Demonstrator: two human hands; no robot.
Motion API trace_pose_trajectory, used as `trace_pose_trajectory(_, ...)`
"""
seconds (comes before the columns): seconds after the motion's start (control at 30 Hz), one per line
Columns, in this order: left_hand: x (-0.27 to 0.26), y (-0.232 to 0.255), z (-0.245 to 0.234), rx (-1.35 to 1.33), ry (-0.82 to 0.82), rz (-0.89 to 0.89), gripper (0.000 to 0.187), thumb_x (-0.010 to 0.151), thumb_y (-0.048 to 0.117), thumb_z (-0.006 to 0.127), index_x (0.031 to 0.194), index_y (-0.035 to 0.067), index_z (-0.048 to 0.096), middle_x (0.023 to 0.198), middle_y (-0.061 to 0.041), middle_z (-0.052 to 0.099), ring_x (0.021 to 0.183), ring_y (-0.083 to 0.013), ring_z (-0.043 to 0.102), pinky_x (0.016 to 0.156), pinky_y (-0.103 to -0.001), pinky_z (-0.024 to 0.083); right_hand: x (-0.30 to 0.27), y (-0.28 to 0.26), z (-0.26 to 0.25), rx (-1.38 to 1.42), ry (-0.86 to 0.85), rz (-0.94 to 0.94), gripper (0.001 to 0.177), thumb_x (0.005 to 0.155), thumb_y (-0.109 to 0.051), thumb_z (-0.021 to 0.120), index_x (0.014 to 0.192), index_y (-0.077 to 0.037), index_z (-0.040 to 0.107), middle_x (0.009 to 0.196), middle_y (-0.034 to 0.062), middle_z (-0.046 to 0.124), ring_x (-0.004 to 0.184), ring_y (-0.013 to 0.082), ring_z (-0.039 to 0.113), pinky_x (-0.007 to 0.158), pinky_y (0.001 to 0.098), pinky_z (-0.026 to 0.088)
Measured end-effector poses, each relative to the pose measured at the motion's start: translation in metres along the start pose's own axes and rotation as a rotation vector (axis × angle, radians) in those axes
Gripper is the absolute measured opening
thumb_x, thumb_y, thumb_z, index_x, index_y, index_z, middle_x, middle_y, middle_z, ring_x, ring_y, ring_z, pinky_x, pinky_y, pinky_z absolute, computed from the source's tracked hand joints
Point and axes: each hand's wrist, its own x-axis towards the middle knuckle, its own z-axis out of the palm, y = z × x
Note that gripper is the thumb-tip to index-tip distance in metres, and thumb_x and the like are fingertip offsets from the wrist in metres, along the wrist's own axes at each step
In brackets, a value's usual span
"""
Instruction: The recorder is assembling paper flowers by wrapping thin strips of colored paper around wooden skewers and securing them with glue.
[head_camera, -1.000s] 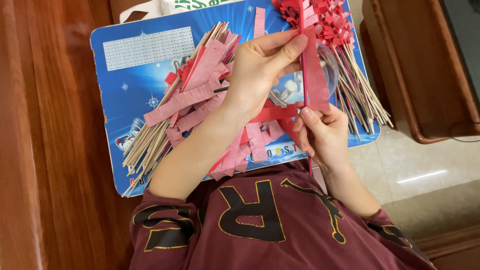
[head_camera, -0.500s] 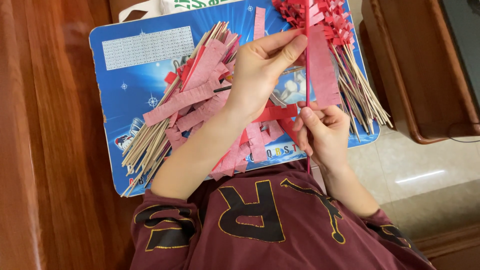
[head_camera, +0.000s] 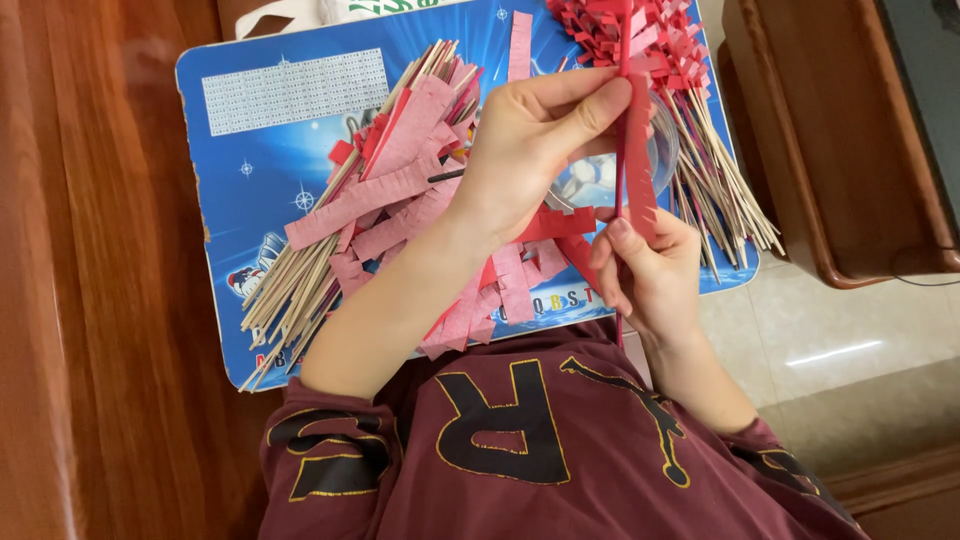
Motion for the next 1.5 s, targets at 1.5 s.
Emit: trace_pose_trajectory(1.5,-0.003,0.02,0.008,-0.079,-0.082,-0.086,0.025,0.106,0.014,0.068,0.123,-0.004,0.071,0.113,-0.013,0.074,0.104,-0.0226,0.072,0.099,-0.041,0.06,0.003,0.009,-0.017,0.235,-0.106,0.13,0.023,0.107,-0.014,0.058,0.113,0.006,0.069,0.075,0.016,0.069,0.036,0.0146,0.047,0.032,0.0251,0.032)
